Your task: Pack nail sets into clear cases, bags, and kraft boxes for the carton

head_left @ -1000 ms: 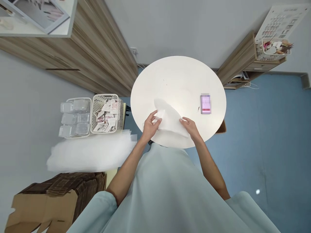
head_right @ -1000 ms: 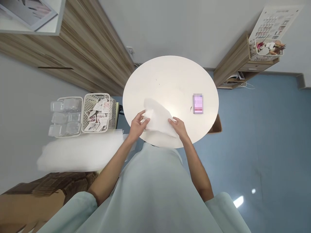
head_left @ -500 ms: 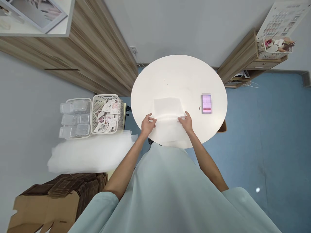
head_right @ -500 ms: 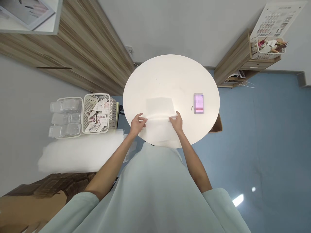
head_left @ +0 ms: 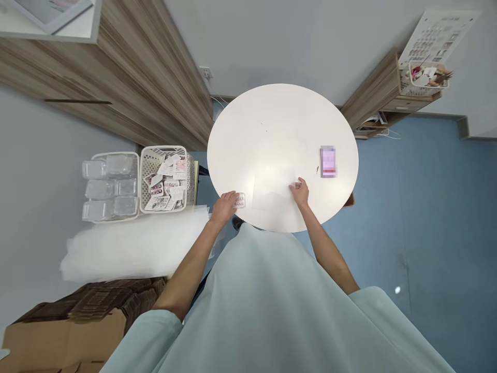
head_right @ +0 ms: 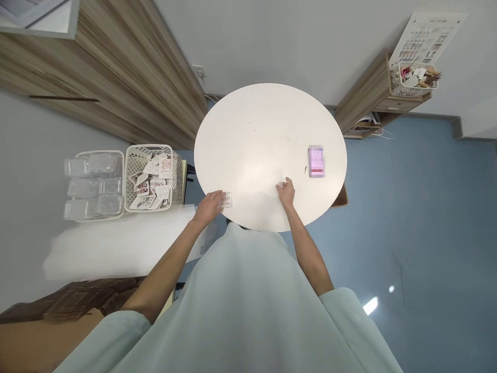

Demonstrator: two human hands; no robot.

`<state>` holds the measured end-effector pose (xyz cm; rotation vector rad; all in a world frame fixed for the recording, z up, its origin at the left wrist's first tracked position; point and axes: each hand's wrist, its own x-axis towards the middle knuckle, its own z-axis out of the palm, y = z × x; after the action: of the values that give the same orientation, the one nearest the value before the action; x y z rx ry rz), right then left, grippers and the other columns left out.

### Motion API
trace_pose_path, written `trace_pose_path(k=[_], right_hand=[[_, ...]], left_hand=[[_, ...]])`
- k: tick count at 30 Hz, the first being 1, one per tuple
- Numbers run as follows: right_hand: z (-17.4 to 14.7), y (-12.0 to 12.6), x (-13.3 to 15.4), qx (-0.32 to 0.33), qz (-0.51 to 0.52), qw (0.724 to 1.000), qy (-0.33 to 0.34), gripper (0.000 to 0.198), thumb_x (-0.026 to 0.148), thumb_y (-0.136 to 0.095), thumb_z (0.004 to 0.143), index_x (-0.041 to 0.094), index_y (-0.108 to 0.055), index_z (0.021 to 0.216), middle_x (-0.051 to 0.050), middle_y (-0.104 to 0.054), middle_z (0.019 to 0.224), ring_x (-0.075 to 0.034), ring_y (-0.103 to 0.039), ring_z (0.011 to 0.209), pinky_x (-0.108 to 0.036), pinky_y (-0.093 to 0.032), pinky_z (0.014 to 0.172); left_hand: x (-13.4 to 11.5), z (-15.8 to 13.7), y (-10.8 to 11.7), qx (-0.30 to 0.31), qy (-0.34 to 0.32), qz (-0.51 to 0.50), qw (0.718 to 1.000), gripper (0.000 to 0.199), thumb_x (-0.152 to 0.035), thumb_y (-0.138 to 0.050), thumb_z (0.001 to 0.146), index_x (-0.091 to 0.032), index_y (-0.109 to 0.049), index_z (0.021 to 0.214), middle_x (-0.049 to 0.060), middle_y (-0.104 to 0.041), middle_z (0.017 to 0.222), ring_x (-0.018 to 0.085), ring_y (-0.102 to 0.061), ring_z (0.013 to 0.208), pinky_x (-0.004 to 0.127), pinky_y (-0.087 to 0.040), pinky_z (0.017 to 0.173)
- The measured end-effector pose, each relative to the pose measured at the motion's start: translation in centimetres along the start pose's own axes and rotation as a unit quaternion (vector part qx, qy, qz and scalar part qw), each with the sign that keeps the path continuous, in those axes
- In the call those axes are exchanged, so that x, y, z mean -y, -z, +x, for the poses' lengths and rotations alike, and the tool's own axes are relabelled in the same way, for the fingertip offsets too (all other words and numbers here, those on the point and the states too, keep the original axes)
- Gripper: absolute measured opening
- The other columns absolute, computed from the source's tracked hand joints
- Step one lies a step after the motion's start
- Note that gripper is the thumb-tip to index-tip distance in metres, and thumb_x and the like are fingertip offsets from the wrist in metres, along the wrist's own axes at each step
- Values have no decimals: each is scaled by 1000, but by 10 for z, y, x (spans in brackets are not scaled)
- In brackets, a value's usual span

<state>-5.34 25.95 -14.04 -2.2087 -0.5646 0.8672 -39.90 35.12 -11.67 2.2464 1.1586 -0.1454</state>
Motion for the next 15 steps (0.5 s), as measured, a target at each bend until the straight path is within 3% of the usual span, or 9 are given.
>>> trace_pose_path(k=[7, 10, 15], right_hand=[[-34, 1, -23, -4, -7, 1000, 4, 80, 29, -67, 81, 17, -49, 157, -10, -69, 119, -21, -67, 97, -39, -57, 97], [-44, 0, -27, -4, -14, 1000, 7, 78, 26, -62, 83, 14, -47, 159, -11, -68, 121, -20, -67, 96, -37, -56, 97], [-45, 1, -24, 5, -22, 999, 31, 78, 23, -57, 86, 10, -43, 162, -12, -68, 124, -20, -66, 97, -36, -56, 97]], left_hand=[[-10, 11, 13, -13, -25, -1, 1000, 67, -23, -65, 84, -18, -55, 150, 17, -58, 152, 41, -53, 136, 55, -52, 109], [-30, 22, 10, -18, -74, -22, 997, 66, -25, -66, 86, -20, -53, 150, 15, -57, 154, 39, -51, 139, 54, -51, 111], [-73, 49, -8, 50, -165, -23, 985, 66, -14, -64, 82, -19, -56, 147, 15, -58, 152, 38, -52, 139, 54, -49, 114]])
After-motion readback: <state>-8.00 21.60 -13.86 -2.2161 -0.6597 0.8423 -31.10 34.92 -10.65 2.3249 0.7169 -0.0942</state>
